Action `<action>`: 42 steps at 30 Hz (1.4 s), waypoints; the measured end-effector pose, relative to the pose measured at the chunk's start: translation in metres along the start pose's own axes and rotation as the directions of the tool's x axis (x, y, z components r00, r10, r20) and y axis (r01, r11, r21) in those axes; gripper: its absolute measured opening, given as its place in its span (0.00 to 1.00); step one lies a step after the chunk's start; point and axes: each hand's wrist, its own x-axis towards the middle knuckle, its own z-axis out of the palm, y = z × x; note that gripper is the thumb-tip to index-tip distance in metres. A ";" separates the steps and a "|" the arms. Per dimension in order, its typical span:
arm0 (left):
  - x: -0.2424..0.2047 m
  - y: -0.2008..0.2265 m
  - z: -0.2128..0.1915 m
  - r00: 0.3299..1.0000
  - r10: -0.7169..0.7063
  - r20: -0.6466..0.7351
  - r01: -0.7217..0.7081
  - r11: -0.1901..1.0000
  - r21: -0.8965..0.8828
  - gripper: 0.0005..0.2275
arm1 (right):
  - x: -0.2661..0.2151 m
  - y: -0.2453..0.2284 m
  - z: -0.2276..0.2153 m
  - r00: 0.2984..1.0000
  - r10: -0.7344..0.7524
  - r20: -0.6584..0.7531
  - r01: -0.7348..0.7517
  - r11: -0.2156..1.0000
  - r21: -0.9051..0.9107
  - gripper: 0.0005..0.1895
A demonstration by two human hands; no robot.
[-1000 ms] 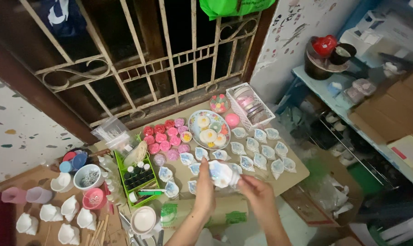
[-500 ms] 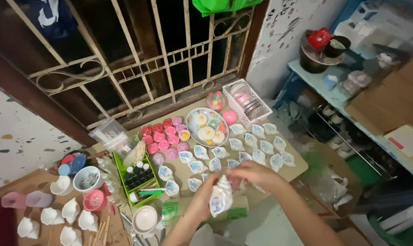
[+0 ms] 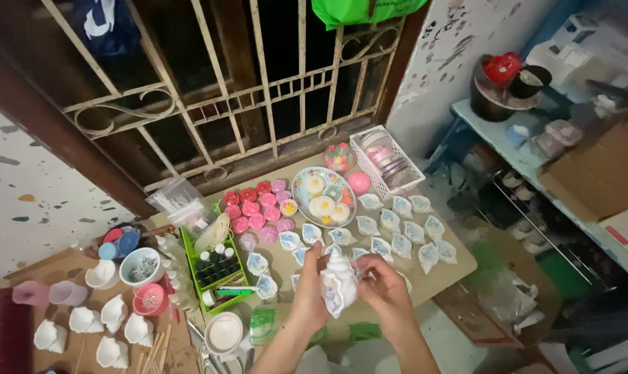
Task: Arranging and inspecting small molded candles on a workspace
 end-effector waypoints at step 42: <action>-0.003 0.007 -0.007 0.942 0.110 0.318 -0.018 0.960 -0.278 0.18 | -0.033 -0.042 0.026 0.966 -0.251 -0.063 0.225 0.936 -0.270 0.09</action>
